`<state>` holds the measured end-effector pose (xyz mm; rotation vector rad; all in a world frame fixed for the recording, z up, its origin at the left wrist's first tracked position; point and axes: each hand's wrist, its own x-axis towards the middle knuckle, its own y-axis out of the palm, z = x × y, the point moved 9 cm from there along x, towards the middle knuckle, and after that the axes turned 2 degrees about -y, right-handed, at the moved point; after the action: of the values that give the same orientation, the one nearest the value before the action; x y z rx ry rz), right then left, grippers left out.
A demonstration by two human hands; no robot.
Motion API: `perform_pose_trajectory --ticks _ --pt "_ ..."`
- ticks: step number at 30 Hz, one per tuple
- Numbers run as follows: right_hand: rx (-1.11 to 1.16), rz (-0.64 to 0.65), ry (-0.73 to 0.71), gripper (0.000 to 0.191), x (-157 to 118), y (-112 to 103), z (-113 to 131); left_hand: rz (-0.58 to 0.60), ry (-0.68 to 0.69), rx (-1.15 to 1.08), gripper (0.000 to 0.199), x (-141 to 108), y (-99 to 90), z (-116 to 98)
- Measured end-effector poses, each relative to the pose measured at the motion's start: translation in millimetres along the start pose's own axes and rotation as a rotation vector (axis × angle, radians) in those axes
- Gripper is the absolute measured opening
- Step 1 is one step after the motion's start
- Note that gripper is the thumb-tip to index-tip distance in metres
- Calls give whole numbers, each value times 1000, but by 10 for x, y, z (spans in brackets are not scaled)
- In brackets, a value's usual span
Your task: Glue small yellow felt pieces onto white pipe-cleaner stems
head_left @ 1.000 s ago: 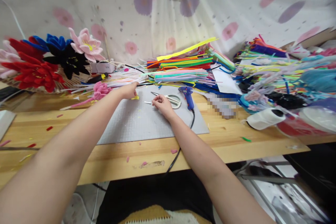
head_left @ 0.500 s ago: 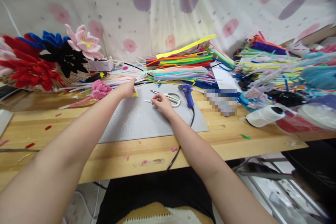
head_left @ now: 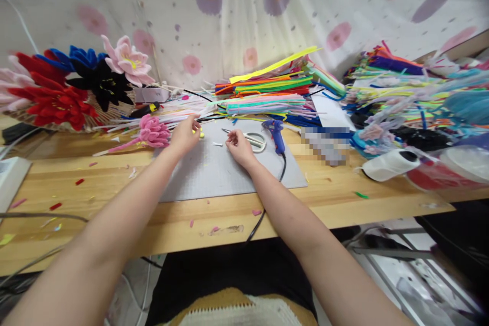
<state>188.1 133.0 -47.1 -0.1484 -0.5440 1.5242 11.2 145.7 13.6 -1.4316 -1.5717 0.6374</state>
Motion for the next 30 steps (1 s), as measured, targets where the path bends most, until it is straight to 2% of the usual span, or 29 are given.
perform_pose_trajectory --ticks 5,10,15,20,25,30 --pt "-235 59 -154 30 -2 87 154 18 41 -114 48 -382 317 -194" --pt "-366 73 -197 29 -13 164 239 38 -28 -135 45 -403 513 -172" --pt "-341 49 -164 27 -12 153 208 24 -56 -122 37 -400 510 -143" --pt "-322 38 -188 27 -39 143 232 -13 -60 -124 38 -454 464 -141" --pt "-308 -1 -145 29 -32 92 198 -16 -98 -104 39 -473 443 -111" --pt "-300 83 -225 31 -38 191 271 -25 -119 -125 41 -486 431 -97"
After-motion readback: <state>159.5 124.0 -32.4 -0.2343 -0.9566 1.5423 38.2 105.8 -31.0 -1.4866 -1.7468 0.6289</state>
